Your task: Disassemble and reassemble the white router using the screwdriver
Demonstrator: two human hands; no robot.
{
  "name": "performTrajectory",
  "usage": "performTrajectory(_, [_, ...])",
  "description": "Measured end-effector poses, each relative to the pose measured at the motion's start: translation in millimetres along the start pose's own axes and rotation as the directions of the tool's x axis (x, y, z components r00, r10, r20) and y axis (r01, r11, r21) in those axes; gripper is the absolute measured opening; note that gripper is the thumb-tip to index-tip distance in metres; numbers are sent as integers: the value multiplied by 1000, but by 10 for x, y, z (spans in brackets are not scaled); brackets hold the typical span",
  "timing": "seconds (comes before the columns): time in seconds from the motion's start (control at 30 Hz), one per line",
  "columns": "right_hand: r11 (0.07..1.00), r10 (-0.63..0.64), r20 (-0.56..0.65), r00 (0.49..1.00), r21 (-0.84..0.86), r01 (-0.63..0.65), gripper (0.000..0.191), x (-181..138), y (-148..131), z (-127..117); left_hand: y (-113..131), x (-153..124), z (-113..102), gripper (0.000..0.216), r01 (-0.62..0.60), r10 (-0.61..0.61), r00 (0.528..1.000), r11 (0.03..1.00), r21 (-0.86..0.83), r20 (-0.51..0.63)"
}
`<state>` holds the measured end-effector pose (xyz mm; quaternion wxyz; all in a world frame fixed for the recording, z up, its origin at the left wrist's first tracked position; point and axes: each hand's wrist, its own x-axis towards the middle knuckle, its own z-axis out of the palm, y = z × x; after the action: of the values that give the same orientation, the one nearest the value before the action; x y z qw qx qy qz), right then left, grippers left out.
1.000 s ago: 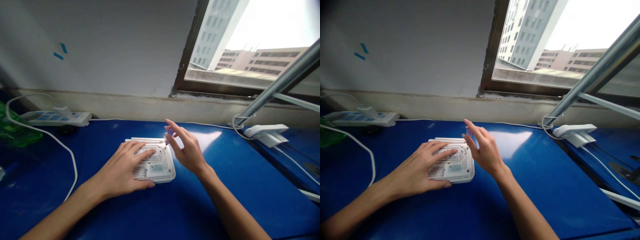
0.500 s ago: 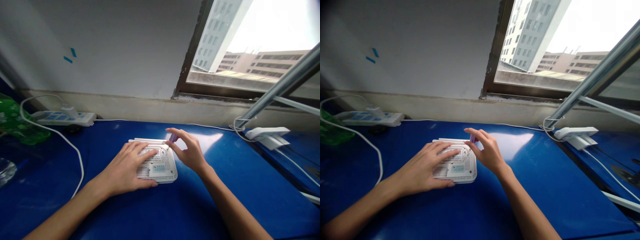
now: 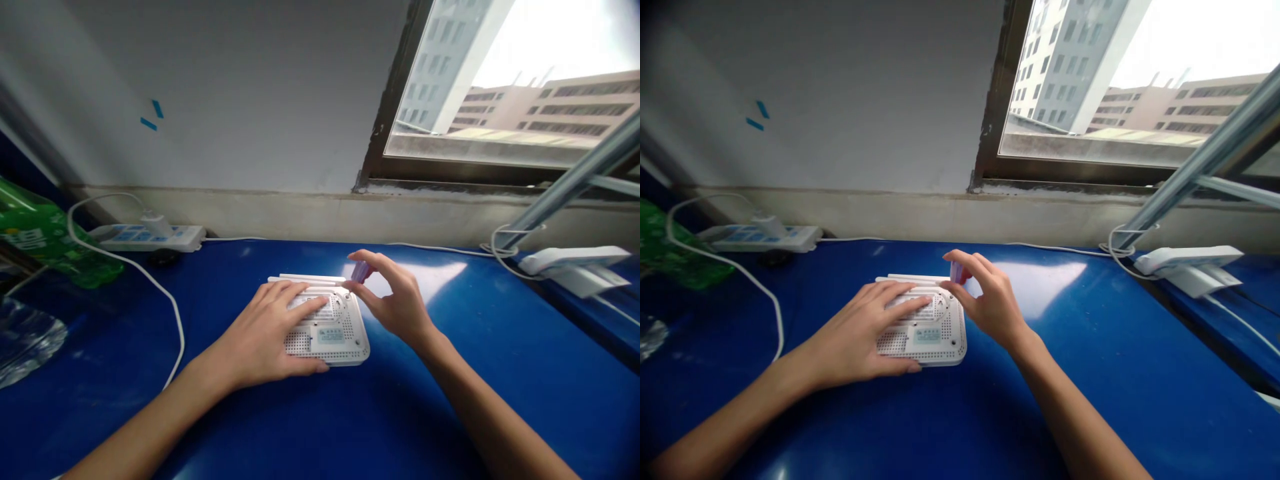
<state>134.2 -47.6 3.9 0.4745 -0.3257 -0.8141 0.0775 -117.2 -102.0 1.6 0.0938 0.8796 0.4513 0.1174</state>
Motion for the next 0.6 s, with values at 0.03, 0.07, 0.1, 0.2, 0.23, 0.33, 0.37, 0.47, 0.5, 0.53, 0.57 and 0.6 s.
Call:
performTrajectory(0.03, [1000, -14, -3, 1000, -25, 14, 36, 6, -10, -14, 6, 1, -5, 92, 3, -3, 1000, 1000, 1, 4])
performTrajectory(0.07, [999, -29, 4, 1000, -44, 29, 35, 7, -21, -27, 12, 2, -8, 92, 6, -6, 1000, 1000, 2, 7])
performTrajectory(0.1, [998, -43, 18, 999, -50, 43, 35, 5, -33, -37, 17, 2, -10, 92, 7, -7, 1000, 1000, 2, 9])
performTrajectory(0.2, [999, -40, 50, 998, 14, 40, 39, -16, -65, -35, 23, -2, -12, 94, 6, -6, 1000, 1000, 3, 10])
performTrajectory(0.23, [998, -20, 42, 999, 61, 17, 40, -23, -72, -23, 22, -3, -13, 94, 5, -5, 1000, 1000, 3, 10])
performTrajectory(0.33, [983, 59, 3, 998, 174, -58, 35, -31, -80, 29, 20, -3, -17, 94, 7, -8, 1000, 1000, 2, 15])
performTrajectory(0.37, [981, 75, -15, 997, 182, -71, 32, -25, -81, 45, 20, -3, -20, 95, 9, -9, 1000, 1000, 1, 16])
performTrajectory(0.47, [985, 73, -44, 996, 157, -65, 25, 13, -84, 71, 25, -3, -31, 94, 11, -11, 1000, 1000, -1, 21])
performTrajectory(0.5, [988, 64, -44, 997, 146, -57, 25, 27, -86, 71, 27, -4, -34, 94, 11, -11, 1000, 1000, -2, 21])
performTrajectory(0.53, [990, 56, -44, 997, 130, -49, 24, 40, -86, 66, 29, -6, -37, 94, 9, -9, 1000, 1000, -2, 22])
performTrajectory(0.57, [993, 49, -49, 998, 108, -44, 25, 49, -85, 58, 30, -8, -38, 94, 8, -8, 1000, 1000, -3, 22])
performTrajectory(0.6, [996, 45, -64, 997, 78, -40, 25, 55, -82, 48, 29, -10, -39, 94, 7, -7, 1000, 1000, -3, 21])
